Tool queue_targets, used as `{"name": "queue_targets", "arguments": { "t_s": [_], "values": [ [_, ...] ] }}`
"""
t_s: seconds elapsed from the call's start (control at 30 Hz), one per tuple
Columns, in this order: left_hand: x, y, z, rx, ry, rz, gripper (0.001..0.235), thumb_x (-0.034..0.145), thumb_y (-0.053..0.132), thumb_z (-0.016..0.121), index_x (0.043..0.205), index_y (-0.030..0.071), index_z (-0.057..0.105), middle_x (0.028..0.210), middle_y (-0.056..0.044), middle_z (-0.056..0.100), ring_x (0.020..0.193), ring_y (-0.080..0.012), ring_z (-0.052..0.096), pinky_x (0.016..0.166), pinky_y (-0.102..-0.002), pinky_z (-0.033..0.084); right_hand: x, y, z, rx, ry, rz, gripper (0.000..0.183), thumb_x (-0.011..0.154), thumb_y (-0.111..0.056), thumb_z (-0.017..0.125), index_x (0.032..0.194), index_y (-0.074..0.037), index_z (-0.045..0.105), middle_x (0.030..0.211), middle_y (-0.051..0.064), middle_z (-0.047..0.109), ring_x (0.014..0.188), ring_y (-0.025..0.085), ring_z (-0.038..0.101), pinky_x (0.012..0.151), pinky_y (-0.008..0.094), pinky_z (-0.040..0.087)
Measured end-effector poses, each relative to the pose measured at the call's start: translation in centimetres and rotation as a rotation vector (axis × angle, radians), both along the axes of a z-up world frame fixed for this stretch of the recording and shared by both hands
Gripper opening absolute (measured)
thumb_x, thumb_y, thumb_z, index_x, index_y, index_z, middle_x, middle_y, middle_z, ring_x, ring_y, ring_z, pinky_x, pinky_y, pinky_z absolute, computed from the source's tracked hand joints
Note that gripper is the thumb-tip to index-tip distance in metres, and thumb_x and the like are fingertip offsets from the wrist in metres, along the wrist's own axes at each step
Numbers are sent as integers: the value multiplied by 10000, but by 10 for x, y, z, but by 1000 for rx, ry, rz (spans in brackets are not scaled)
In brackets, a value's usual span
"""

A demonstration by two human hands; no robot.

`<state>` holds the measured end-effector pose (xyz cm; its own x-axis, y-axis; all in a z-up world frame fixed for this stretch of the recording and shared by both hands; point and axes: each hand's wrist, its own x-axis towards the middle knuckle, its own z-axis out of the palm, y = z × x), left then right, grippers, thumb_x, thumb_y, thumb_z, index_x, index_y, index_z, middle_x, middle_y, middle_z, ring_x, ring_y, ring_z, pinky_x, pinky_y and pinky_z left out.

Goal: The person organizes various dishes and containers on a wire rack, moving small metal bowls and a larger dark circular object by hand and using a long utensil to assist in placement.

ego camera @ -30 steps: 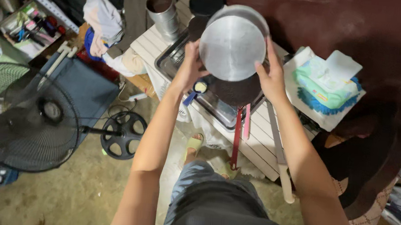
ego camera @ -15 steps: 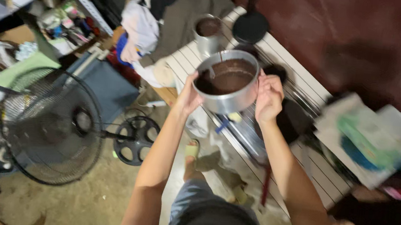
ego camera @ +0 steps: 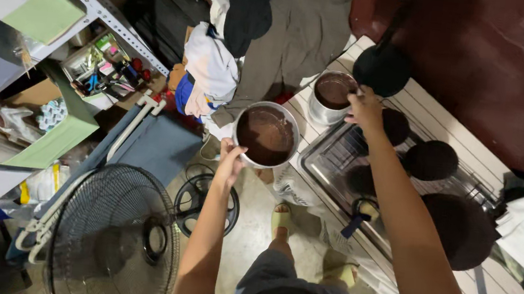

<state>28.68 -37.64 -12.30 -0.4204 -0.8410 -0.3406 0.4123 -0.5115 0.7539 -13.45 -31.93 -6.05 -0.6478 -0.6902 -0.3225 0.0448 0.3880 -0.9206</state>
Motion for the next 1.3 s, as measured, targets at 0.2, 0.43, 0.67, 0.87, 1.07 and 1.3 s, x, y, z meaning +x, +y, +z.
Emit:
{"name": "queue_targets", "arguments": {
  "t_s": [0.2,0.43,0.67,0.87,1.07,1.3],
  "values": [
    [-23,-29,-48,2,20,-24,399,865,-1,668,1099,209,422,1083,-10,461,974,-176,514,665,-347,453,-1,9,-5,29,-20,86,443,975,-178,519,1387,-23,570,1066,166,667,707,324,729,535,400,639],
    [-46,-42,-58,146,131,39,337,829,28,642,1037,210,448,1089,-23,512,1014,-190,572,797,-387,552,-1,16,26,72,347,134,202,946,-51,604,1050,115,651,866,240,676,710,317,744,555,400,593],
    [-58,-38,-69,164,43,-21,344,829,99,674,1057,208,441,1119,-32,540,1049,-254,571,858,-440,512,55,13,71,-65,683,256,316,853,-70,716,1143,48,678,948,215,708,852,346,697,725,435,533],
    [-59,-30,-71,228,68,-60,464,979,454,481,1343,168,470,1410,-91,529,1274,-286,531,1026,-539,457,141,-11,47,126,210,418,285,915,-166,701,1191,-99,671,975,172,738,804,324,736,705,439,580],
    [-56,-30,-72,270,123,-68,776,990,656,363,1533,103,383,1556,-141,453,1415,-332,453,1141,-580,381,85,-3,12,47,930,242,281,979,-119,706,1251,-56,675,1169,225,635,1089,417,603,873,530,515],
    [-53,-33,-54,242,33,-124,646,973,536,463,1467,133,358,1466,-135,487,1348,-343,477,1057,-569,463,-22,-17,-54,343,751,344,248,903,-141,771,1102,-2,724,1074,228,721,1018,399,689,873,492,556]
  ]
}}
